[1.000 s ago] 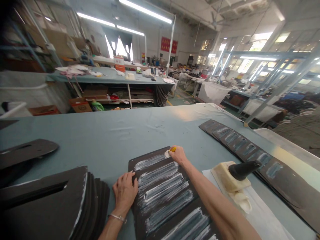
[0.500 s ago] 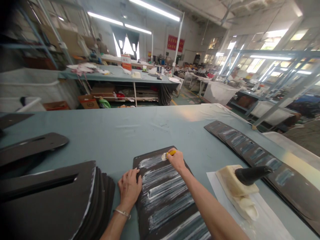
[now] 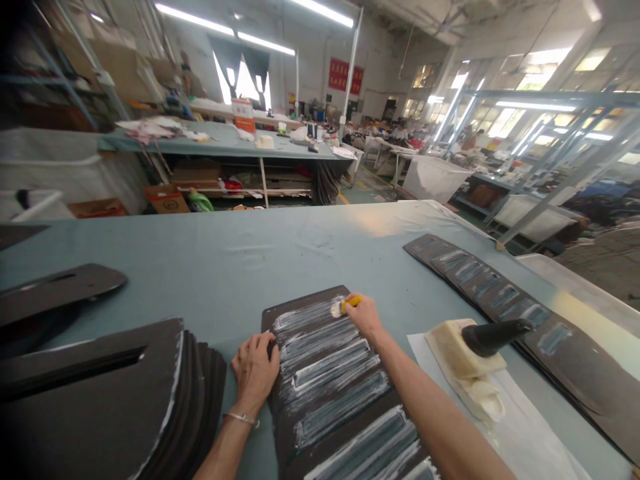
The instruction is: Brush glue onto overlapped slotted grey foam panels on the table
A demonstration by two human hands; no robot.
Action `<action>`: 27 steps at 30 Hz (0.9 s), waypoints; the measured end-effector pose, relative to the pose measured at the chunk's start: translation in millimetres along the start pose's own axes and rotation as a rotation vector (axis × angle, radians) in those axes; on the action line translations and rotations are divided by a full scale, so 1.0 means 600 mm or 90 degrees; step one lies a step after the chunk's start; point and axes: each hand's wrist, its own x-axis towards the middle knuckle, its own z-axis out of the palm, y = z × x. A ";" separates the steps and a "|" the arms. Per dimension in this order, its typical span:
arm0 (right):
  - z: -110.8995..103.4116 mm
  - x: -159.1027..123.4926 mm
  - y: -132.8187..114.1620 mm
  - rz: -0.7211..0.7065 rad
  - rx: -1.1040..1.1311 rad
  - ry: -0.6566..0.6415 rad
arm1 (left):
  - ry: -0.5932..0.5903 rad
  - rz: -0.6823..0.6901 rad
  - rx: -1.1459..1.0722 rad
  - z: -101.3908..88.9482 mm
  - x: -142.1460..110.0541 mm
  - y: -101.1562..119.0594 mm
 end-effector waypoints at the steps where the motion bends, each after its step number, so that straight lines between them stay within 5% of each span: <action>1: -0.020 0.011 0.016 0.013 -0.032 0.025 | -0.001 -0.002 0.000 0.000 0.000 0.001; 4: -0.051 0.026 0.038 0.020 -0.100 0.047 | -0.001 -0.008 -0.003 -0.001 0.000 0.001; 10: -0.038 0.029 0.011 0.051 -0.093 0.056 | -0.001 -0.043 -0.054 0.004 0.013 -0.007; 13: -0.003 0.036 -0.034 0.022 -0.025 0.051 | 0.032 -0.048 -0.078 0.007 0.031 -0.010; 18: 0.125 0.025 -0.134 -0.032 0.138 -0.059 | 0.033 0.006 -0.024 0.011 0.046 -0.012; 21: 0.180 0.028 -0.157 -0.061 0.169 -0.125 | 0.033 0.023 0.000 0.012 0.043 -0.014; 27: 0.172 0.051 -0.153 0.007 -0.048 0.048 | 0.036 0.010 0.004 0.011 0.040 -0.010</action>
